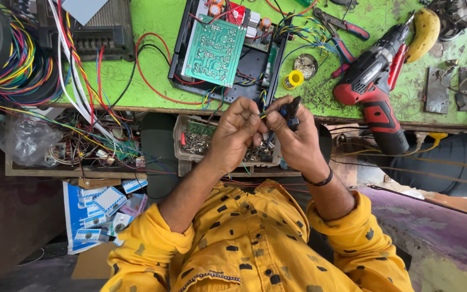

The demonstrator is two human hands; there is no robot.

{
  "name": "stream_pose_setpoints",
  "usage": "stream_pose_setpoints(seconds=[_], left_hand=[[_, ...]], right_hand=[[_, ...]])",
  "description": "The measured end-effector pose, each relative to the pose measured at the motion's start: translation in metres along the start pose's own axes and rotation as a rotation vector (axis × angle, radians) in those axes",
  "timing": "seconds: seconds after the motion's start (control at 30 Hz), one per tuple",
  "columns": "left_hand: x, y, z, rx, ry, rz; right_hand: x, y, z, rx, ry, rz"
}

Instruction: The person solders wires to a green circuit board using a soldering iron and solder. They then use pliers to strip and trim wire ends, dip the wire in flux, and continue soldering connections on the board.

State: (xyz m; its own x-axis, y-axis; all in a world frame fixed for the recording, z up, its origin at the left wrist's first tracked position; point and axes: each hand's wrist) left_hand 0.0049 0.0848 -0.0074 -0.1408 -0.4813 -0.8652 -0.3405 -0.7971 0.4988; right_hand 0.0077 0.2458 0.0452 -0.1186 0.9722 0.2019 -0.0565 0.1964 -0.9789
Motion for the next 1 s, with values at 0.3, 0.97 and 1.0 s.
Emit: stream_pose_setpoints(seconds=[0.3, 0.97, 1.0], left_hand=[[-0.018, 0.021, -0.014, -0.230, 0.020, 0.809], [-0.041, 0.019, -0.010, -0.077, -0.062, 0.902], [-0.042, 0.019, -0.009, -0.082, -0.068, 0.912]], right_hand=[[0.002, 0.000, -0.006, 0.089, 0.025, -0.108], [0.029, -0.039, -0.037, 0.166, 0.044, -0.927], [0.029, -0.039, -0.038, 0.134, 0.042, -0.927]])
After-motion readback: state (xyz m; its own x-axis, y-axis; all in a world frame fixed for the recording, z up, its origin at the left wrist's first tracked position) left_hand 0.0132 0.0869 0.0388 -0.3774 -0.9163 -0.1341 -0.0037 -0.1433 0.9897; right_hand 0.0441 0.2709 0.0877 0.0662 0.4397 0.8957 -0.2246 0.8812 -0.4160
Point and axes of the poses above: each hand's wrist, its own z-axis towards the middle knuckle, its own x-axis out of the back of the hand, y = z × x, and after that the axes turned 5 degrees about -z, right-handed
